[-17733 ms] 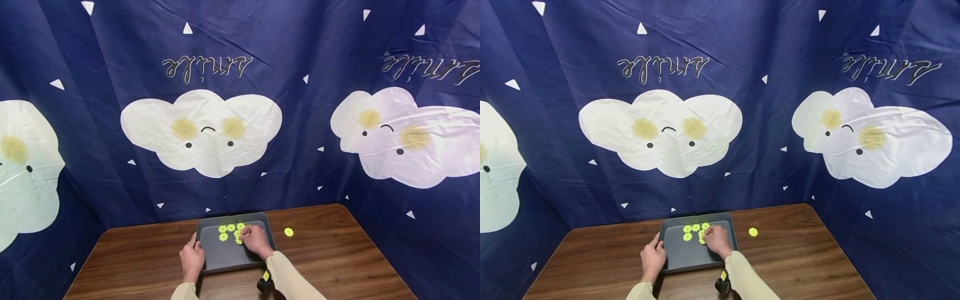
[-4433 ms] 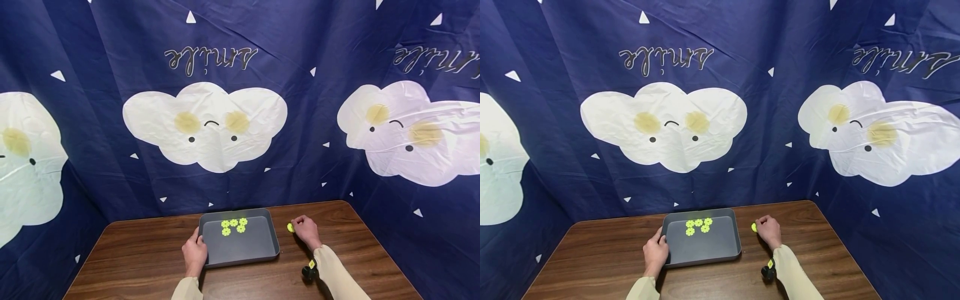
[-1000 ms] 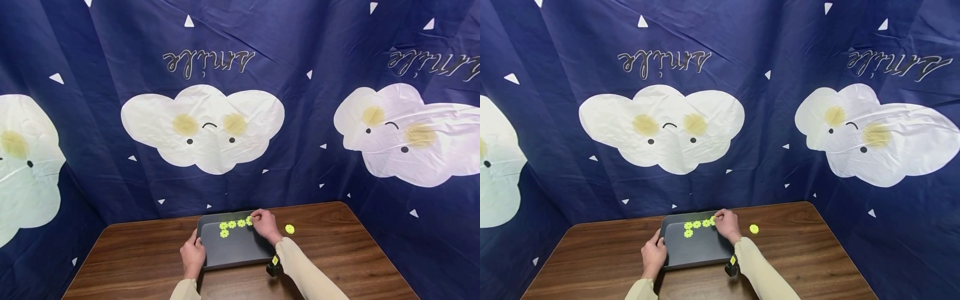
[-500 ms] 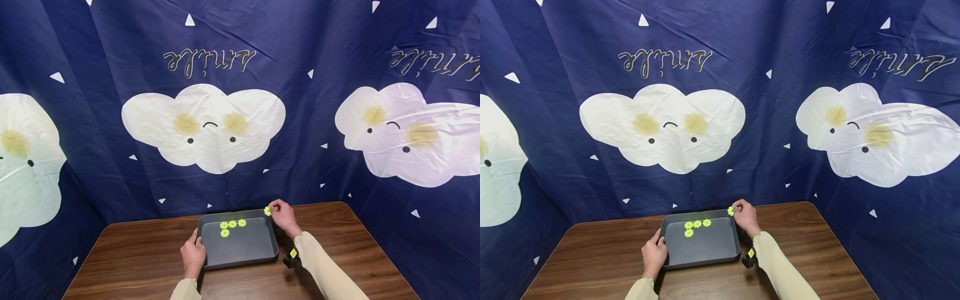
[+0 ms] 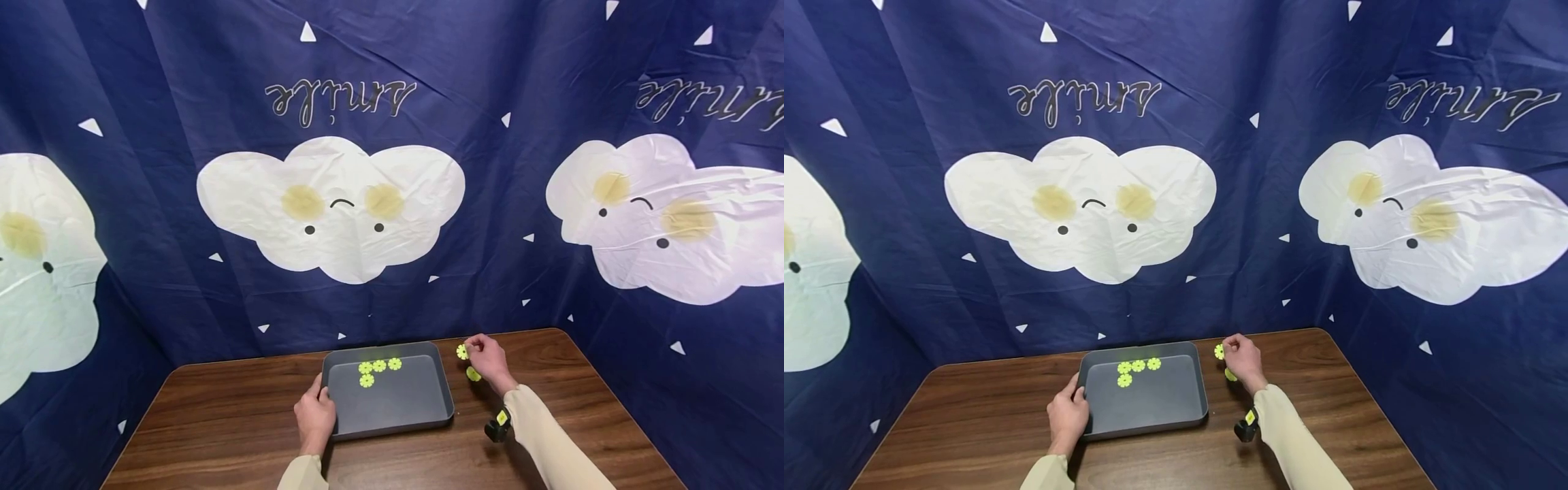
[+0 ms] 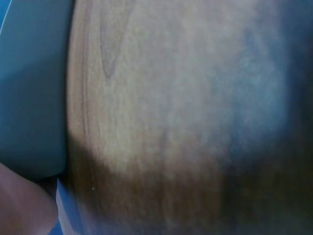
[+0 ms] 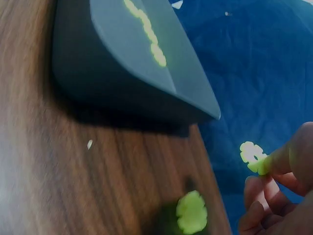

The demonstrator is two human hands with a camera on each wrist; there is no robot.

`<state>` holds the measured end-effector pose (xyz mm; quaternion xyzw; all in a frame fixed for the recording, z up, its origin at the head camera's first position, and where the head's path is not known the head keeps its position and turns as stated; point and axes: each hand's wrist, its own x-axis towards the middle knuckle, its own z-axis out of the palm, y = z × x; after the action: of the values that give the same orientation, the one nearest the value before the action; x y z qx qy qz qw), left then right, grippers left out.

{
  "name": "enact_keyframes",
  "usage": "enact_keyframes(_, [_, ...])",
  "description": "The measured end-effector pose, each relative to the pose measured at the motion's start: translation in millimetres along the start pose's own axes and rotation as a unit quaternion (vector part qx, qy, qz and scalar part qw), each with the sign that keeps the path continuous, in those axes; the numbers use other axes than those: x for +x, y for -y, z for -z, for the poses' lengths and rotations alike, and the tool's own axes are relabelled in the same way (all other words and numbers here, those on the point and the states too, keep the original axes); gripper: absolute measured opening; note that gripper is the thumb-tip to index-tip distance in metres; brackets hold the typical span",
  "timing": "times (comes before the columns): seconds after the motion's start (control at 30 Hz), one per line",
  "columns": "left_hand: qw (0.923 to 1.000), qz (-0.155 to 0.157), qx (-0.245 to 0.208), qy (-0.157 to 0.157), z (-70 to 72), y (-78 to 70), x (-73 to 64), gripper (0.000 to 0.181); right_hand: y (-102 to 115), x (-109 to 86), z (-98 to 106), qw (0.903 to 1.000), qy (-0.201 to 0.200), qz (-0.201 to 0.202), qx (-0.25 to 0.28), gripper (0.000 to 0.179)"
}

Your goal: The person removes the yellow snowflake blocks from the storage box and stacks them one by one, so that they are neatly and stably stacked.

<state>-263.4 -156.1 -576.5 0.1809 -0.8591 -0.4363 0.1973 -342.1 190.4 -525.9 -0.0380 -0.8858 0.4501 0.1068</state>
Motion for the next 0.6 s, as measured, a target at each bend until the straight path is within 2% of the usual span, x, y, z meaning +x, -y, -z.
enact_keyframes(0.13, [1.0,0.0,0.0,-0.002,-0.1,0.3,0.1,0.04,-11.0,-3.4,2.7,1.0,0.002,-0.003,-0.009,0.012])
enact_keyframes(0.37, [1.0,0.001,-0.001,0.0,0.2,0.5,0.4,0.04,-26.9,-5.6,4.5,0.9987,0.025,-0.042,-0.016,0.013])
enact_keyframes(0.6, [1.0,0.002,0.002,0.002,0.2,1.6,1.0,0.04,-35.7,-10.7,2.6,0.9979,0.024,-0.051,-0.033,0.013])
